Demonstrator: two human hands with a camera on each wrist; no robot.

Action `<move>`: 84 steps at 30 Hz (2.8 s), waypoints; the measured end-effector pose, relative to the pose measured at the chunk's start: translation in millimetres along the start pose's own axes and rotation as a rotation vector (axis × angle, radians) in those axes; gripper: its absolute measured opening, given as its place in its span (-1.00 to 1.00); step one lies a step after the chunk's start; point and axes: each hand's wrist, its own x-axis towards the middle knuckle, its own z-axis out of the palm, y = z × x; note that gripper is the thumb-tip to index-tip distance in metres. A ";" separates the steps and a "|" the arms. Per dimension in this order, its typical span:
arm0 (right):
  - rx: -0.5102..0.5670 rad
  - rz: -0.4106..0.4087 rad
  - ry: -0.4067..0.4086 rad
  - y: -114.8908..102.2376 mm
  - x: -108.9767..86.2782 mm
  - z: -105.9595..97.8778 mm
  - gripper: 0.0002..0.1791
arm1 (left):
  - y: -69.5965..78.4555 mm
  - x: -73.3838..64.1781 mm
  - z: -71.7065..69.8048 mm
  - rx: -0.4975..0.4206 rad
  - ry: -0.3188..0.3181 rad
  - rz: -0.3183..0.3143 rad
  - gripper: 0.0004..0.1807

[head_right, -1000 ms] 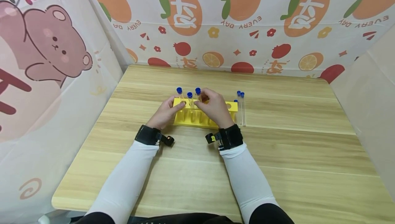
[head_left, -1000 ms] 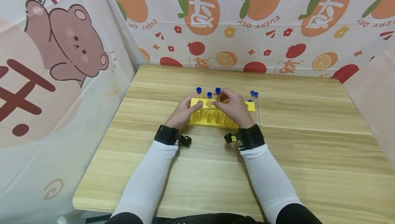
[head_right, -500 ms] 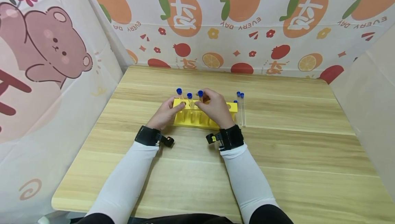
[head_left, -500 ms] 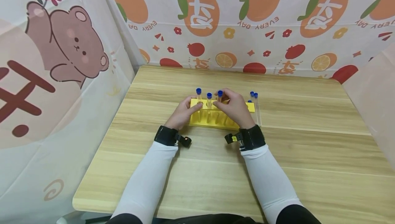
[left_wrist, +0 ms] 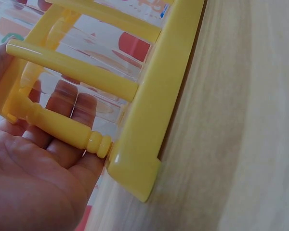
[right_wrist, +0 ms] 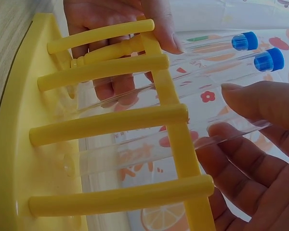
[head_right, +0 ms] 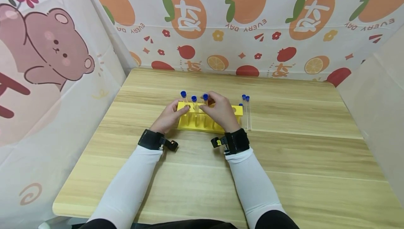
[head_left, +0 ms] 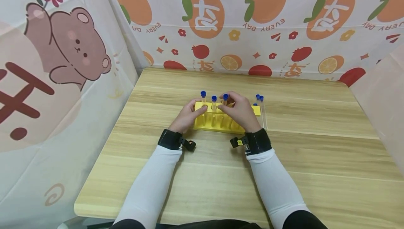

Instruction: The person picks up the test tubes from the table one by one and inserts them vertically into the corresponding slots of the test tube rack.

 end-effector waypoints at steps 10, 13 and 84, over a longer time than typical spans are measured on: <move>-0.019 0.013 -0.023 2.2 1.4 2.4 -0.65 | -0.9 2.0 -0.4 -0.021 -0.014 -0.010 -0.43; -0.029 0.014 -0.024 1.8 1.4 2.5 -0.64 | -0.8 3.0 -1.2 -0.023 -0.021 -0.019 -0.44; -0.015 0.118 -0.064 6.2 -11.2 -29.2 -0.30 | -5.0 4.4 -1.7 0.046 -0.012 0.110 -0.68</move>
